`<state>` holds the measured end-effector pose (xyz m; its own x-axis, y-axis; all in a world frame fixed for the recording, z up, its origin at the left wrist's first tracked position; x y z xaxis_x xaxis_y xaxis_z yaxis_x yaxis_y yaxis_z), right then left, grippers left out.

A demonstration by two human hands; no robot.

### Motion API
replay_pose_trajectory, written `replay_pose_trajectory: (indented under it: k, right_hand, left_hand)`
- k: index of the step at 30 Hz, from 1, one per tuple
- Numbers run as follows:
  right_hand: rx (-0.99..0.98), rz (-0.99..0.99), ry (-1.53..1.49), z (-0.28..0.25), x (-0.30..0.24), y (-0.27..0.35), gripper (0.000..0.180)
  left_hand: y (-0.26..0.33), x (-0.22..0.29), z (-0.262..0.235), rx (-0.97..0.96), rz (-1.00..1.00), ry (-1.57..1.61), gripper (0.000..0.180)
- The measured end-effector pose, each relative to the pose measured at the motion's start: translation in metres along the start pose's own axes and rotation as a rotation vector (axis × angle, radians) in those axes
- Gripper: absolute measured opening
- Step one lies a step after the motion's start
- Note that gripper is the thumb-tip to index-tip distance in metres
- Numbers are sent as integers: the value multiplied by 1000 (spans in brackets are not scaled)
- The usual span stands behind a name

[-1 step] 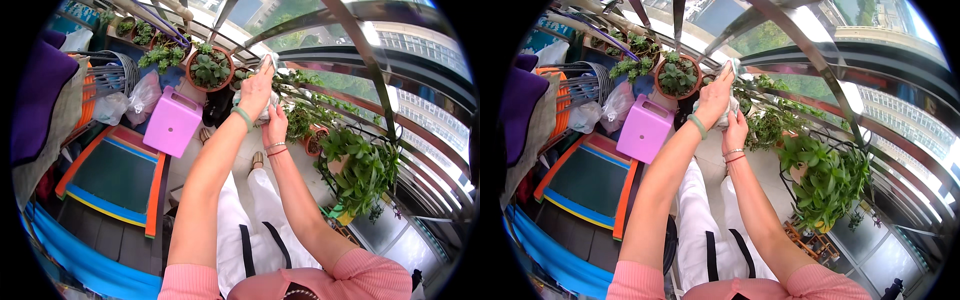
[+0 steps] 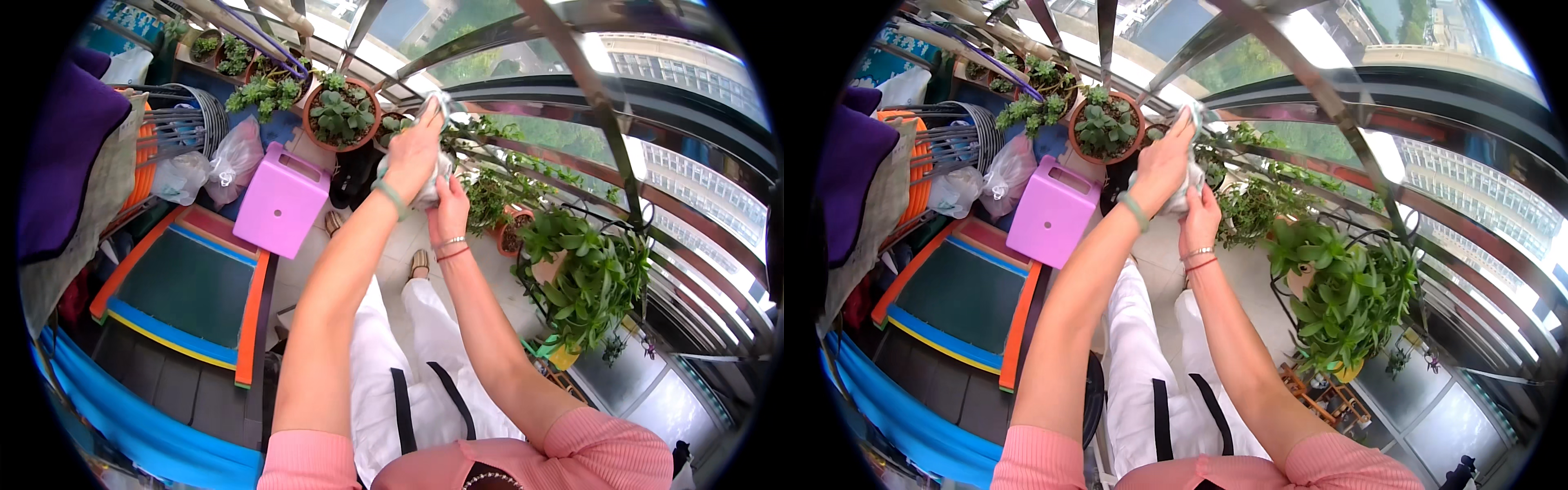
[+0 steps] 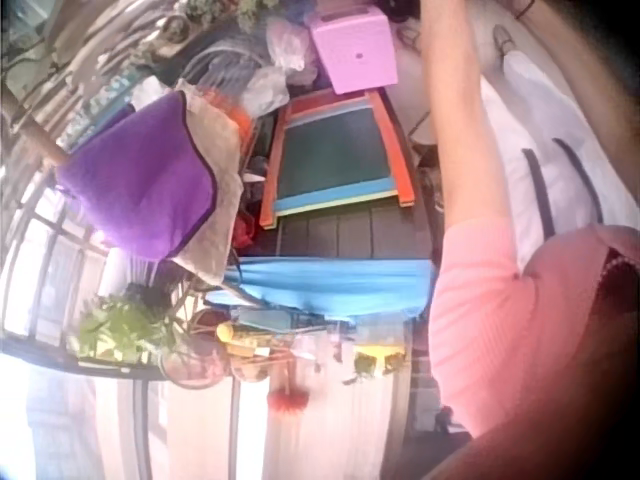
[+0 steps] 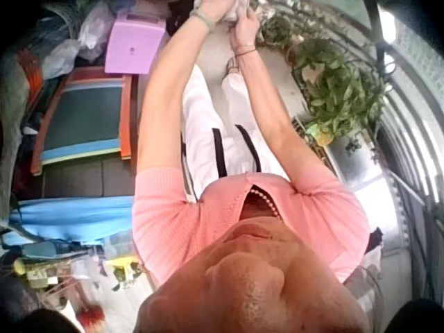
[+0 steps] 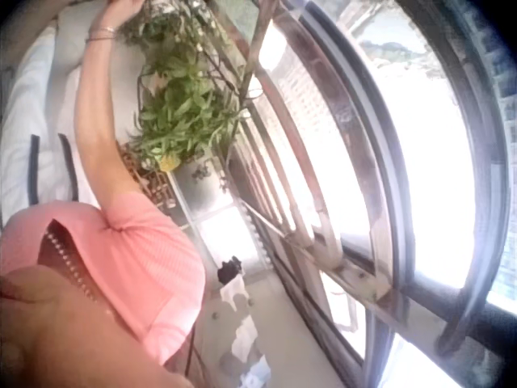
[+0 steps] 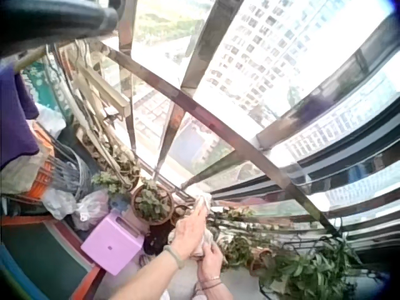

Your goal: The person cleans the balcony window frame and glass panels using a cloth. They then wring the cloth in a green bucket and proceed to wipe the balcony floor and the base of several potted plants. The person also moves a pair of pink shoes and a pair of black sandals to clean underneath them.

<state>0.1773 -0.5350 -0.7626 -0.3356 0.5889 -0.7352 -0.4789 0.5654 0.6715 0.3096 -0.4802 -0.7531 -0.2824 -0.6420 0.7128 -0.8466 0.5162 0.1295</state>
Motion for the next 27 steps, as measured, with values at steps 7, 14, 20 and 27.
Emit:
replay_pose_trajectory:
  k: [7, 14, 20, 27]
  right_hand:
    - [-91, 107, 112, -42, 23, 79, 41]
    - [-137, 163, 310, -140, 28, 123, 43]
    - [-207, 209, 489, -225, 6, 154, 37]
    - [-350, 217, 620, -332, -38, 191, 38]
  left_hand:
    - [120, -4, -5, 24, -275, 240, 46]
    - [220, 26, 63, 5, -625, 538, 30]
    - [300, 82, 122, 139, -698, 797, 31]
    - [374, 188, 155, 139, -783, 1031, 29]
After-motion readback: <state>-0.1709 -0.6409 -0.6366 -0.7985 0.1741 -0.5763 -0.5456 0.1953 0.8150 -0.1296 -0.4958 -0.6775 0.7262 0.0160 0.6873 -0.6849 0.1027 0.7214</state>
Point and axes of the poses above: each hand's wrist, its own y-axis away from the middle knuckle, its own z-axis out of the palm, x = y × z, the point moved 4 cm from there along -y, towards the middle knuckle
